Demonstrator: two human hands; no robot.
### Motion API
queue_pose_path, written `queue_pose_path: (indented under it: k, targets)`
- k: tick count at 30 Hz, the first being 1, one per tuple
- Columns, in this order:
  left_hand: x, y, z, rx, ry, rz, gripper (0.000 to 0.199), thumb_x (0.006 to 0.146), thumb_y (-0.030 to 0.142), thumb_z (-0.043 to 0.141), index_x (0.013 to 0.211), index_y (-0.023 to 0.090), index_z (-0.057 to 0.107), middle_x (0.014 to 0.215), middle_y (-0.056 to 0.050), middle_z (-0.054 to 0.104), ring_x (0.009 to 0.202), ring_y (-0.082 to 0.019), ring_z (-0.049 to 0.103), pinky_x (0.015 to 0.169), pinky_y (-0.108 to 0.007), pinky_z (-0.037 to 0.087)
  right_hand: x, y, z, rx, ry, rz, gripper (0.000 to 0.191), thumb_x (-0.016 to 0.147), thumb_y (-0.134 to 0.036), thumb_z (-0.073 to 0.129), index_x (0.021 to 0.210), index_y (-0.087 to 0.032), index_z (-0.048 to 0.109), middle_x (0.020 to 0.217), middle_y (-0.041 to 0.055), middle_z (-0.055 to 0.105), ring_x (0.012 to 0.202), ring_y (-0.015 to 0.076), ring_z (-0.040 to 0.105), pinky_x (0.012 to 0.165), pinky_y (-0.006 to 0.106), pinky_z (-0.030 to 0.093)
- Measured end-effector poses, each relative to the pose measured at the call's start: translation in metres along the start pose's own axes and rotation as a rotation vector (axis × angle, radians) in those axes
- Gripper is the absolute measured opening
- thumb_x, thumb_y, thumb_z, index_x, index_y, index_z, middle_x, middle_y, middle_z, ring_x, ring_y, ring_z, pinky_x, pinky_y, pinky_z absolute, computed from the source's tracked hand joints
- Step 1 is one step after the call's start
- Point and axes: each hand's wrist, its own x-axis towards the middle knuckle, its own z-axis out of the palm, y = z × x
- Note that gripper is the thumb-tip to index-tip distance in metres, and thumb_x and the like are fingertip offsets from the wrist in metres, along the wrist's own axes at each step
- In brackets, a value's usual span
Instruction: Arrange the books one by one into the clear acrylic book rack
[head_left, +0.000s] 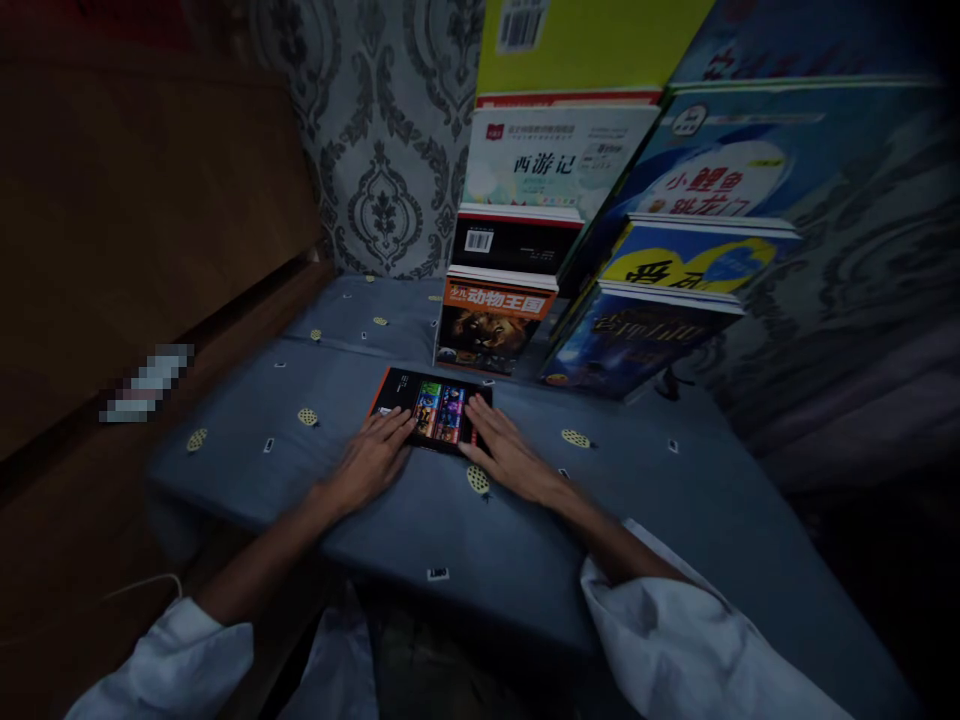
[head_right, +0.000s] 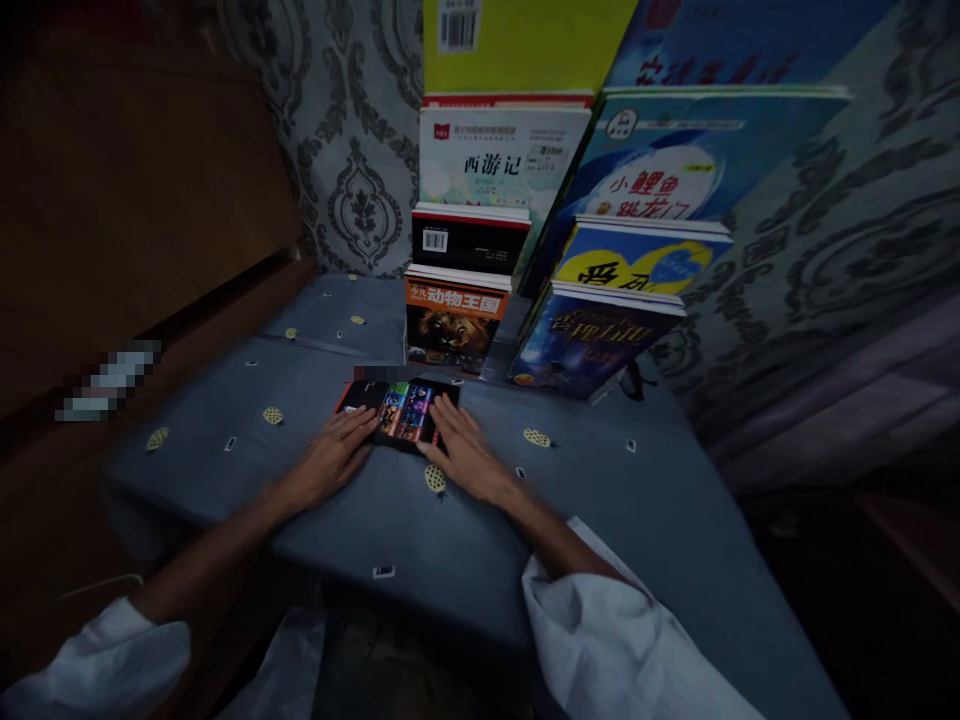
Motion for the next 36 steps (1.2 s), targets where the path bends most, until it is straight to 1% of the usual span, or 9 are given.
queue_pose_path:
  k: [4, 9, 12, 16, 19, 21, 24, 29, 36]
  targets:
    - [0.0, -0.002, 0.0, -0.006, 0.01, -0.004, 0.042, 0.098, 0.024, 0.048, 0.139, 0.02, 0.05, 0.146, -0.01, 0.055, 0.138, -0.026, 0.049, 0.115, -0.051, 0.041, 0.012, 0.017, -0.006, -0.035, 0.038, 0.084, 0.072, 0.099, -0.061, 0.031, 0.153, -0.014, 0.037, 0.159, 0.0166, 0.035, 0.151, 0.0287, 0.025, 0.122, 0.054, 0.024]
    - [0.0, -0.002, -0.003, -0.015, -0.007, 0.001, 0.041, 0.099, 0.028, 0.048, 0.14, 0.021, 0.05, 0.147, -0.011, 0.055, 0.139, -0.025, 0.048, 0.115, -0.05, 0.039, 0.01, 0.008, -0.007, -0.108, 0.085, 0.117, 0.068, 0.098, -0.056, 0.037, 0.148, -0.01, 0.044, 0.156, 0.0192, 0.04, 0.147, 0.0317, 0.034, 0.12, 0.055, 0.028]
    - [0.002, 0.001, -0.006, -0.001, -0.025, -0.024, 0.041, 0.1, 0.033, 0.049, 0.138, 0.02, 0.052, 0.146, -0.012, 0.055, 0.139, -0.024, 0.048, 0.116, -0.048, 0.039, -0.006, -0.004, -0.01, -0.159, 0.137, 0.072, 0.065, 0.097, -0.055, 0.042, 0.145, -0.012, 0.049, 0.151, 0.0199, 0.048, 0.141, 0.0335, 0.044, 0.115, 0.058, 0.033]
    - [0.008, 0.003, -0.007, 0.024, -0.046, -0.044, 0.044, 0.101, 0.039, 0.047, 0.138, 0.017, 0.054, 0.146, -0.013, 0.055, 0.139, -0.024, 0.048, 0.115, -0.047, 0.038, -0.04, -0.027, -0.012, -0.218, 0.176, 0.02, 0.059, 0.096, -0.053, 0.048, 0.14, -0.014, 0.054, 0.141, 0.02, 0.058, 0.131, 0.0352, 0.051, 0.109, 0.062, 0.038]
    - [0.02, -0.001, -0.004, 0.026, -0.098, -0.048, 0.046, 0.101, 0.042, 0.046, 0.138, 0.016, 0.054, 0.147, -0.014, 0.054, 0.139, -0.025, 0.048, 0.116, -0.048, 0.037, -0.063, -0.045, -0.009, -0.226, 0.192, 0.003, 0.054, 0.094, -0.048, 0.053, 0.139, -0.017, 0.056, 0.136, 0.0182, 0.061, 0.122, 0.0351, 0.055, 0.101, 0.059, 0.045]
    - [0.031, -0.003, -0.002, 0.017, -0.152, -0.047, 0.046, 0.101, 0.042, 0.046, 0.14, 0.016, 0.052, 0.149, -0.014, 0.051, 0.14, -0.026, 0.046, 0.116, -0.048, 0.036, -0.07, -0.054, -0.008, -0.221, 0.183, -0.02, 0.051, 0.093, -0.044, 0.057, 0.136, -0.016, 0.058, 0.132, 0.0185, 0.062, 0.116, 0.0345, 0.056, 0.096, 0.055, 0.05]
    - [0.049, -0.006, 0.002, 0.012, -0.196, -0.043, 0.048, 0.101, 0.042, 0.045, 0.142, 0.016, 0.05, 0.151, -0.014, 0.048, 0.143, -0.026, 0.043, 0.116, -0.048, 0.034, -0.068, -0.058, -0.008, -0.208, 0.165, -0.055, 0.044, 0.093, -0.035, 0.058, 0.131, -0.015, 0.061, 0.122, 0.0179, 0.065, 0.109, 0.0322, 0.057, 0.09, 0.05, 0.055]
    - [0.069, -0.01, 0.009, -0.002, -0.203, -0.01, 0.049, 0.101, 0.041, 0.043, 0.142, 0.015, 0.049, 0.153, -0.015, 0.046, 0.145, -0.026, 0.039, 0.119, -0.048, 0.03, -0.056, -0.051, -0.013, -0.133, 0.157, -0.069, 0.033, 0.094, -0.023, 0.056, 0.126, -0.018, 0.065, 0.107, 0.0123, 0.067, 0.099, 0.0272, 0.059, 0.084, 0.043, 0.058]
    - [0.083, -0.033, 0.013, -0.132, -0.26, 0.096, 0.046, 0.102, 0.032, 0.041, 0.145, 0.018, 0.046, 0.155, -0.011, 0.044, 0.148, -0.02, 0.034, 0.122, -0.047, 0.024, -0.059, -0.064, -0.003, -0.007, 0.159, -0.126, 0.035, 0.094, -0.017, 0.054, 0.128, -0.022, 0.064, 0.11, 0.0118, 0.065, 0.101, 0.0259, 0.06, 0.086, 0.043, 0.059]
